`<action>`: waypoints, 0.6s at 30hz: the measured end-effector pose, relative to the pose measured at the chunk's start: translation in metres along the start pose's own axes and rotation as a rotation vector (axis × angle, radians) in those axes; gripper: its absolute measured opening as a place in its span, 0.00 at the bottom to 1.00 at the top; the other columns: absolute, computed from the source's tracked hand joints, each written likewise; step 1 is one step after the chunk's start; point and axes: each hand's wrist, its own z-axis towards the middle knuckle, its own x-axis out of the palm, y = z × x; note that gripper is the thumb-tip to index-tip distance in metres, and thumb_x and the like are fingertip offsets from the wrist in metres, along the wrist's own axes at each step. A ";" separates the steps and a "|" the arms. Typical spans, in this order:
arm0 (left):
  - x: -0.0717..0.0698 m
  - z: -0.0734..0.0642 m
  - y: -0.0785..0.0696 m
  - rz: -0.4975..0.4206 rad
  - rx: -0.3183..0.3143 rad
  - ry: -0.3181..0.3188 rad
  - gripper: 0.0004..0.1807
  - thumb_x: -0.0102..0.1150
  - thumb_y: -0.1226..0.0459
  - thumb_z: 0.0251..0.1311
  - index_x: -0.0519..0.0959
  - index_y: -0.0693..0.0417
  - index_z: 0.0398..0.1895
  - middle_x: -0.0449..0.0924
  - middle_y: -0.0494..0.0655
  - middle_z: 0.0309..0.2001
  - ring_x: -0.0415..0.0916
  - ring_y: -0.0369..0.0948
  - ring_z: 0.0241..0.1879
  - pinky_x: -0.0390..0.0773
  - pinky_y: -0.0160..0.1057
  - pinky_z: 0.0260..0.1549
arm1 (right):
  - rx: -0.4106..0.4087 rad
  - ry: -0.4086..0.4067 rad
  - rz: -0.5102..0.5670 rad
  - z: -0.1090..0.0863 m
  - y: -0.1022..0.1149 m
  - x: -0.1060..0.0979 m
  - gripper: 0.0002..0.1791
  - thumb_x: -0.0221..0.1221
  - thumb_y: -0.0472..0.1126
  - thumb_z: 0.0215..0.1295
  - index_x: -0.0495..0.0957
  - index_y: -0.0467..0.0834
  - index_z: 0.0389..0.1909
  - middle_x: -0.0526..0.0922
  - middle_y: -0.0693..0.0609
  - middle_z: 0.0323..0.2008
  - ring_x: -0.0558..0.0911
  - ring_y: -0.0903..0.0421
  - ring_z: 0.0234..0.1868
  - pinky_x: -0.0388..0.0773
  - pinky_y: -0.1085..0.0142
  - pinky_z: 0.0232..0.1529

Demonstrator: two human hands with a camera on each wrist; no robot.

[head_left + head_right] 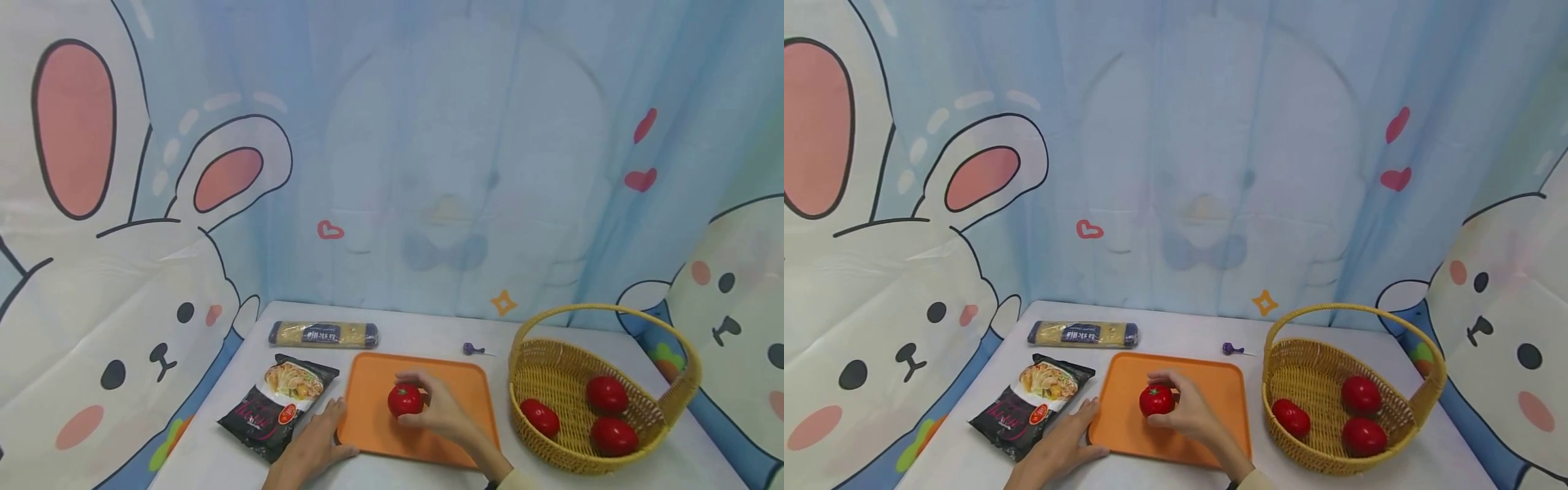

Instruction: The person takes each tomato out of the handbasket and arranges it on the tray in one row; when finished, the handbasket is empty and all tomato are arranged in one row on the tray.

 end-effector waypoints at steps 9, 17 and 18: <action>0.001 0.002 -0.001 -0.011 -0.004 0.001 0.50 0.80 0.54 0.60 0.66 0.67 0.79 0.63 0.70 0.80 0.57 0.69 0.80 0.60 0.76 0.75 | -0.004 -0.084 -0.127 0.014 -0.012 0.025 0.40 0.80 0.27 0.51 0.77 0.39 0.67 0.83 0.35 0.61 0.81 0.38 0.62 0.87 0.44 0.62; 0.003 0.001 0.001 -0.021 0.004 -0.008 0.50 0.80 0.54 0.60 0.66 0.68 0.79 0.62 0.70 0.80 0.54 0.67 0.81 0.57 0.75 0.77 | -0.023 -0.110 -0.199 0.022 -0.018 0.040 0.39 0.79 0.26 0.49 0.79 0.39 0.66 0.82 0.41 0.59 0.79 0.39 0.62 0.86 0.39 0.62; 0.003 0.001 0.001 -0.020 0.008 -0.012 0.50 0.80 0.54 0.61 0.66 0.68 0.79 0.62 0.70 0.80 0.54 0.68 0.81 0.56 0.75 0.77 | -0.007 -0.105 -0.209 0.023 -0.019 0.042 0.39 0.79 0.26 0.49 0.79 0.39 0.66 0.81 0.42 0.59 0.79 0.40 0.62 0.86 0.39 0.62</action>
